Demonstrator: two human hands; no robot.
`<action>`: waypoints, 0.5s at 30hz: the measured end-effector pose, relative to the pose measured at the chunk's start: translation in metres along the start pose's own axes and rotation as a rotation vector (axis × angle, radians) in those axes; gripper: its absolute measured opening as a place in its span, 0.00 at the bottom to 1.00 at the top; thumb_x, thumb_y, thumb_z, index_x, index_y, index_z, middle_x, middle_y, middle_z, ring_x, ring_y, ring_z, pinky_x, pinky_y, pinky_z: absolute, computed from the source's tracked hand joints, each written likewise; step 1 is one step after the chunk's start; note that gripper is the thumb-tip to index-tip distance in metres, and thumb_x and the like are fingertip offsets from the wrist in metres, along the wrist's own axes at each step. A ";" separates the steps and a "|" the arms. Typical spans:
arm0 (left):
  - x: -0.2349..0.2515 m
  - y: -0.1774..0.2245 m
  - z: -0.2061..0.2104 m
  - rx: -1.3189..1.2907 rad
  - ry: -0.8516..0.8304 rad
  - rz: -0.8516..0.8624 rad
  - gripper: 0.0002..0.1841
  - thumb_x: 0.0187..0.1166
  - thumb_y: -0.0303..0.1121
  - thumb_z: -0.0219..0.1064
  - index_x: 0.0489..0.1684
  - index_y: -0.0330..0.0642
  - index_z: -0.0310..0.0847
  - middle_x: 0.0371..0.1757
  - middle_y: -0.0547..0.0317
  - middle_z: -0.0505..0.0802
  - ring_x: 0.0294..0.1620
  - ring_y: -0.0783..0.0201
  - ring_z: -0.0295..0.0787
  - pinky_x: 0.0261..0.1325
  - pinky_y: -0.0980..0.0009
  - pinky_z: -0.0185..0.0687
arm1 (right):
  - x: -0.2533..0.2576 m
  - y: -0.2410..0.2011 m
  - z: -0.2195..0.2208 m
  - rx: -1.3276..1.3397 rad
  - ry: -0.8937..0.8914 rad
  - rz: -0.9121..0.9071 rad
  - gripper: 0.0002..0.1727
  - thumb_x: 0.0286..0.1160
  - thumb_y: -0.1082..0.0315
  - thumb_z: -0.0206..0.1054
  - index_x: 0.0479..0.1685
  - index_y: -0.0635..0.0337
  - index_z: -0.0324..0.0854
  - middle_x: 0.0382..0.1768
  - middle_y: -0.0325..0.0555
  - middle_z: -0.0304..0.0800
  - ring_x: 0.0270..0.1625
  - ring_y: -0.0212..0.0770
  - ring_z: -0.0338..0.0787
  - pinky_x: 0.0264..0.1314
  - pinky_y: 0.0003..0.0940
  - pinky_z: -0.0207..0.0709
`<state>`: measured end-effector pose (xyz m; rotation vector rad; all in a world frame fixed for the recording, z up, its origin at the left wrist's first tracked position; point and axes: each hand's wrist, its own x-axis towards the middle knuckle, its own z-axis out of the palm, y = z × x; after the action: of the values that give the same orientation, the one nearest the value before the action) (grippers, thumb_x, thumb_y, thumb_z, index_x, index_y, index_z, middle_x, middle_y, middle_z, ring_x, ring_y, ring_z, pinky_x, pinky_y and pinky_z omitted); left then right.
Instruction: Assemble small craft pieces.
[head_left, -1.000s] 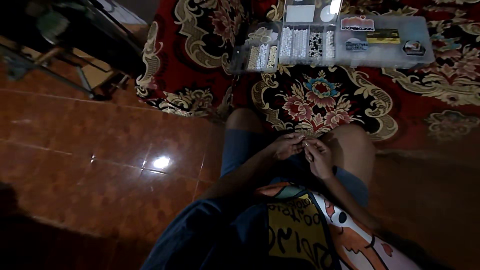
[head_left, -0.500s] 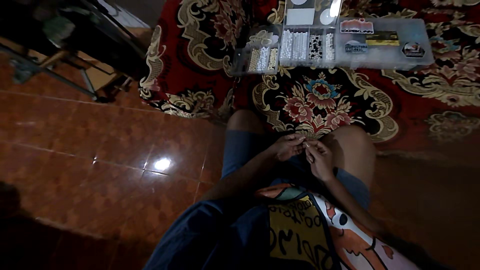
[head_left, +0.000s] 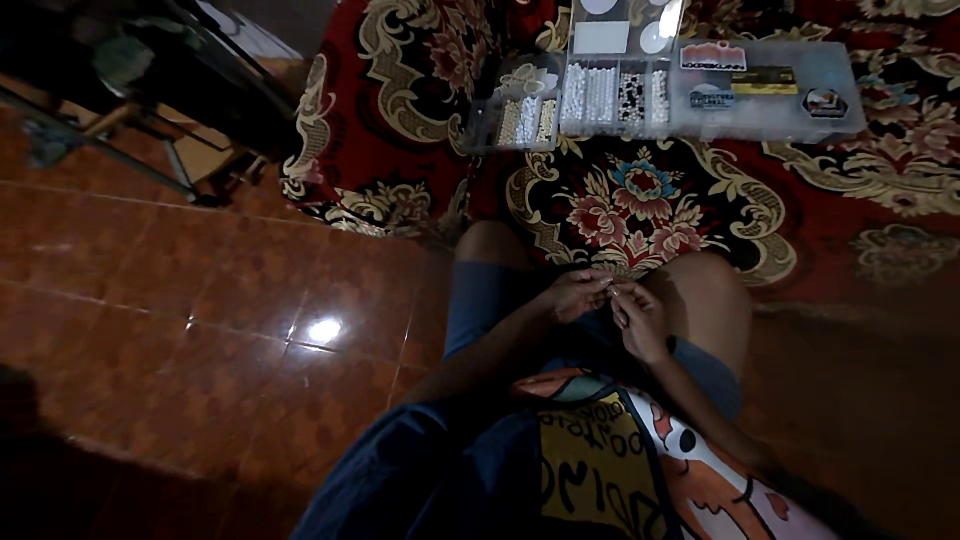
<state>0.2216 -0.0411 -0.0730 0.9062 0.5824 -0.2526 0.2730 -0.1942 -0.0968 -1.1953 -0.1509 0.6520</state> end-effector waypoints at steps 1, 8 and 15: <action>0.000 0.001 -0.001 0.027 -0.004 0.018 0.10 0.89 0.28 0.58 0.60 0.37 0.81 0.47 0.61 0.92 0.45 0.69 0.91 0.55 0.70 0.87 | 0.000 0.001 0.000 -0.001 0.001 -0.002 0.08 0.78 0.79 0.61 0.37 0.64 0.86 0.19 0.33 0.82 0.15 0.21 0.72 0.17 0.15 0.66; -0.005 0.012 -0.004 0.369 0.046 0.180 0.09 0.82 0.25 0.66 0.53 0.31 0.85 0.47 0.60 0.92 0.45 0.74 0.88 0.55 0.73 0.85 | 0.000 -0.002 0.000 -0.082 0.018 0.005 0.06 0.81 0.78 0.62 0.42 0.68 0.86 0.30 0.41 0.93 0.18 0.23 0.79 0.20 0.16 0.72; -0.004 0.011 -0.005 0.454 0.057 0.276 0.07 0.79 0.23 0.68 0.49 0.30 0.87 0.47 0.58 0.92 0.46 0.73 0.87 0.56 0.74 0.83 | 0.000 -0.003 0.002 -0.134 0.039 0.028 0.06 0.82 0.78 0.63 0.42 0.69 0.85 0.30 0.40 0.93 0.19 0.23 0.80 0.21 0.16 0.74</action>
<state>0.2212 -0.0306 -0.0662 1.4232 0.4513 -0.1088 0.2732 -0.1931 -0.0937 -1.3403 -0.1465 0.6509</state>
